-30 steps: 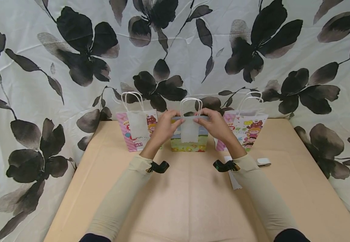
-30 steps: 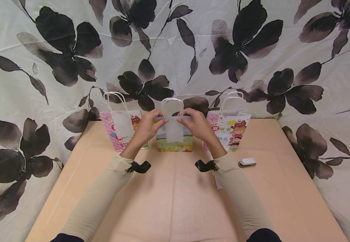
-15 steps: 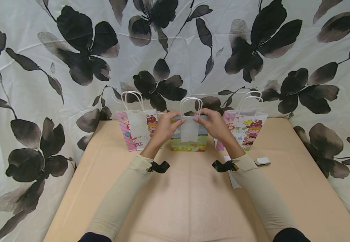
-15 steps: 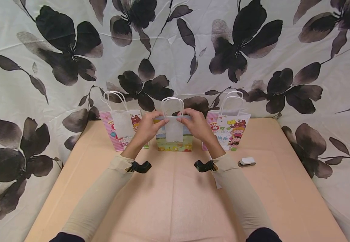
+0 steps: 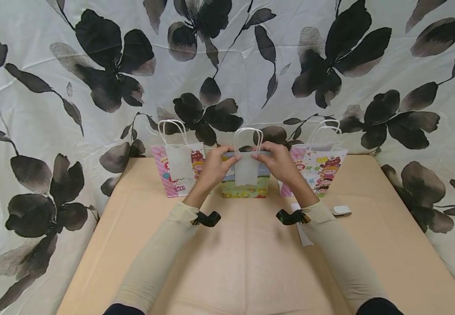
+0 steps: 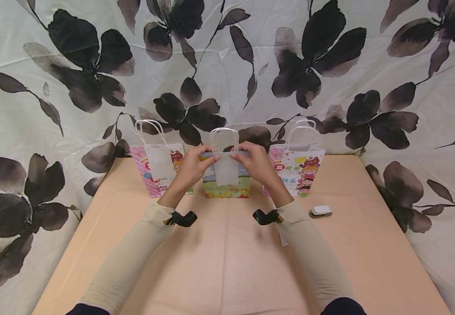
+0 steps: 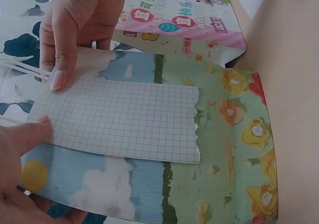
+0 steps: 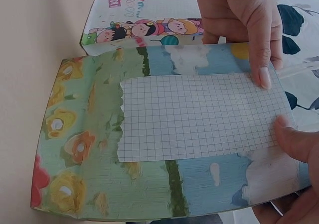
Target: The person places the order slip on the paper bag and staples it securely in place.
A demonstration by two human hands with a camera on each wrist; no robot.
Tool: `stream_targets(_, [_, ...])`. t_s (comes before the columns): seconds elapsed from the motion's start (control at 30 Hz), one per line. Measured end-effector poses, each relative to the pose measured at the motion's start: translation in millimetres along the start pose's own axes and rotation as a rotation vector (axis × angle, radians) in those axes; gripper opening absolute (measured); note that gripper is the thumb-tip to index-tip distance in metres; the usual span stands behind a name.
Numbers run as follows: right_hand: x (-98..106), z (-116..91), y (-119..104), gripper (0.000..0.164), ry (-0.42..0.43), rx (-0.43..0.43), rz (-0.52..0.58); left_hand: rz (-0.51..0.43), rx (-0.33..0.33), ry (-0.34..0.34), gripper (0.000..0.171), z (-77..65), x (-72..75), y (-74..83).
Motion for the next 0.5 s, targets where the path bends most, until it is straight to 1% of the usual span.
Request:
stream_targets(0.23, [2.1,-3.0,0.0,0.018,0.014,-0.007,-0.023,-0.009,0.019,-0.007,0.021,-0.1,-1.9,-3.0])
stream_targets(0.33, [4.7,-5.9,-4.4,0.018,0.035,0.022,-0.05,-0.003,0.018,-0.006,0.02,-0.6,-1.6,-2.9])
stream_targets(0.5, [12.6,-13.1,-17.6,0.018,0.079,0.078,-0.102,-0.01,0.014,0.0,0.02,-0.9,-0.9,-3.6])
Point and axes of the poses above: each hand's wrist, its own z-axis towards the middle knuckle, its own x-axis out of the back of the hand, y = z × x, the point moved 9 cm from there along z, towards the middle knuckle, and after that the axes turned 7 degrees about z, right-handed, at the moved point
